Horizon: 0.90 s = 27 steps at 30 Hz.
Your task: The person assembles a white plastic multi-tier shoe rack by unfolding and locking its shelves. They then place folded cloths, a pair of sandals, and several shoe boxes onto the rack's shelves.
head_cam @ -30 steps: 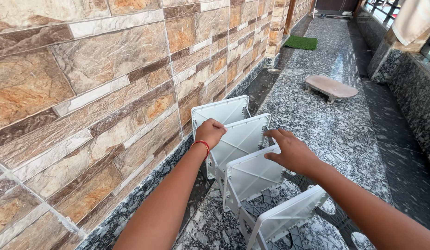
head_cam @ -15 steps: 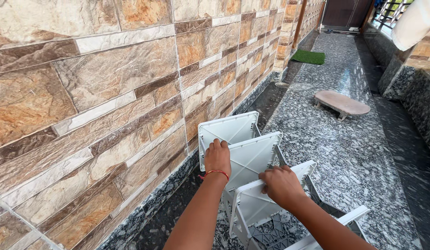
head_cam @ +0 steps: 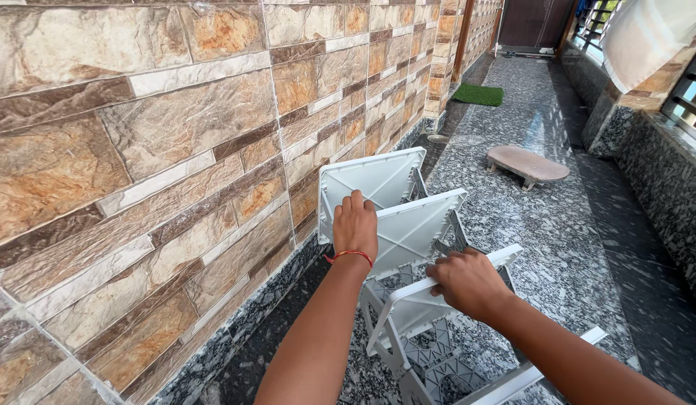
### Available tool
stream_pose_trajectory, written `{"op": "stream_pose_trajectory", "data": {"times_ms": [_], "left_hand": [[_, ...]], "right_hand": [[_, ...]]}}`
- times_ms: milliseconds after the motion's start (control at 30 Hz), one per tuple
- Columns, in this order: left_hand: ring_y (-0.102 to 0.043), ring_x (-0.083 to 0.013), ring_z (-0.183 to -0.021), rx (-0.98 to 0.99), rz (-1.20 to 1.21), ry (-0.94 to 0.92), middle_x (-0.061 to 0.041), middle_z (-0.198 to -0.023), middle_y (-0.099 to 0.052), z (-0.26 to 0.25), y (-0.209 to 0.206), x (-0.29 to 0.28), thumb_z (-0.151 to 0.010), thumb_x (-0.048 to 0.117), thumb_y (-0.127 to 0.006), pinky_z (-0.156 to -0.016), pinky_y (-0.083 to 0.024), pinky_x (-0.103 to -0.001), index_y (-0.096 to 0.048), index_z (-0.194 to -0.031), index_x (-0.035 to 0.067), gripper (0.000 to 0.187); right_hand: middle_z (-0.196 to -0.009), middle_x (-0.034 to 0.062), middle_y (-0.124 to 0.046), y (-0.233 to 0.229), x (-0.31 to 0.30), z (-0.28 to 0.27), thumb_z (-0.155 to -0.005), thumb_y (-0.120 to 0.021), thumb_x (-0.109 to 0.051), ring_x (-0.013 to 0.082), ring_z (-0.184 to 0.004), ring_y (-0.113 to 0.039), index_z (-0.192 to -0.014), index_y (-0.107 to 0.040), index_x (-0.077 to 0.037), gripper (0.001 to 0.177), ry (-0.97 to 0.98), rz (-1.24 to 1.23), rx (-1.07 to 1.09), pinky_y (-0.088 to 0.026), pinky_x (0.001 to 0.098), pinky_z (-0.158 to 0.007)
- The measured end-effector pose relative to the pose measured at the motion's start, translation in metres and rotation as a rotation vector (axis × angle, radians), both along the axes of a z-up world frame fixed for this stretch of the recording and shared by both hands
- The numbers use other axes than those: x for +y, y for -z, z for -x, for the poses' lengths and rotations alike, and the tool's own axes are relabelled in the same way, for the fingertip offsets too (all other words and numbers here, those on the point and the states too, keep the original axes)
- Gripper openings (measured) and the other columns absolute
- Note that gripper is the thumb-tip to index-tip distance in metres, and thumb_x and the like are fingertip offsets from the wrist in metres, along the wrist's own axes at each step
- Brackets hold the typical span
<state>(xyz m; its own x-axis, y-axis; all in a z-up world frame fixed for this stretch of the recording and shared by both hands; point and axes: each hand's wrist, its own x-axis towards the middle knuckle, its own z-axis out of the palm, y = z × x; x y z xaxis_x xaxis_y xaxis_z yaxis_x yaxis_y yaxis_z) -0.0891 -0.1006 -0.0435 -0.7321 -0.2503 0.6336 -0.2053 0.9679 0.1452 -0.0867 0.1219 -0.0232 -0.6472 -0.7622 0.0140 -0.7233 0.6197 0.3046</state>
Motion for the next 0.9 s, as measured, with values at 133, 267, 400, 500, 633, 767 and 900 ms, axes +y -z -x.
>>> {"op": "stream_pose_trajectory", "data": {"times_ms": [133,267,400,500,633,767,900], "left_hand": [[-0.055,-0.0257,-0.109,0.165,0.060,0.053,-0.009,-0.113,-0.057,-0.012,-0.054,0.016,-0.088,0.003,-0.061,-0.096,-0.045,-0.037,-0.068,-0.103,0.005,0.017],[-0.055,-0.0266,-0.108,0.289,0.122,0.129,-0.010,-0.110,-0.057,-0.036,-0.105,0.029,-0.079,-0.001,-0.062,-0.093,-0.045,-0.038,-0.067,-0.100,0.006,0.023],[-0.056,-0.0262,-0.106,0.397,0.222,0.178,-0.010,-0.107,-0.056,-0.055,-0.148,0.041,-0.081,0.000,-0.063,-0.092,-0.045,-0.039,-0.065,-0.101,0.006,0.020],[-0.056,-0.0253,-0.105,0.430,0.291,0.213,-0.009,-0.107,-0.056,-0.065,-0.165,0.047,-0.082,0.001,-0.064,-0.090,-0.045,-0.038,-0.065,-0.102,0.008,0.020],[-0.056,-0.0237,-0.105,0.509,0.429,0.261,-0.008,-0.106,-0.056,-0.071,-0.168,0.053,-0.082,0.003,-0.064,-0.089,-0.046,-0.037,-0.065,-0.107,0.008,0.026],[-0.056,-0.0239,-0.105,0.499,0.466,0.260,-0.008,-0.108,-0.056,-0.076,-0.161,0.043,-0.084,0.006,-0.065,-0.090,-0.047,-0.037,-0.065,-0.112,0.008,0.027],[-0.056,-0.0241,-0.107,0.481,0.497,0.229,-0.009,-0.112,-0.057,-0.090,-0.152,0.023,-0.084,0.006,-0.064,-0.091,-0.047,-0.037,-0.064,-0.113,0.008,0.029]], "right_hand": [[-0.096,0.0009,-0.074,-0.037,0.017,-0.015,-0.089,-0.069,-0.034,0.0203,-0.095,-0.070,-0.098,-0.073,-0.016,0.020,-0.082,0.095,0.128,-0.052,0.0416,-0.093],[-0.094,0.0030,-0.073,-0.062,0.027,-0.027,-0.087,-0.066,-0.018,0.0225,-0.095,-0.070,-0.095,-0.071,-0.014,0.010,-0.177,0.163,0.273,-0.055,0.0420,-0.085],[-0.093,0.0032,-0.070,-0.075,0.029,-0.035,-0.083,-0.064,-0.010,0.0218,-0.094,-0.071,-0.096,-0.068,-0.012,0.014,-0.232,0.149,0.369,-0.056,0.0426,-0.084],[-0.094,0.0048,-0.068,-0.077,0.022,-0.040,-0.085,-0.064,-0.011,0.0242,-0.093,-0.070,-0.101,-0.066,-0.011,0.016,-0.236,0.187,0.375,-0.057,0.0425,-0.081],[-0.100,0.0060,-0.066,-0.073,0.010,-0.044,-0.084,-0.065,-0.008,0.0251,-0.095,-0.069,-0.106,-0.063,-0.010,0.022,-0.209,0.201,0.378,-0.058,0.0429,-0.081],[-0.105,0.0070,-0.064,-0.067,-0.003,-0.048,-0.078,-0.068,-0.006,0.0269,-0.100,-0.066,-0.109,-0.061,-0.008,0.032,-0.162,0.188,0.333,-0.057,0.0452,-0.081],[-0.104,0.0077,-0.063,-0.061,-0.016,-0.053,-0.076,-0.068,-0.004,0.0275,-0.101,-0.065,-0.108,-0.060,-0.007,0.034,-0.182,0.164,0.334,-0.054,0.0458,-0.086]]}}
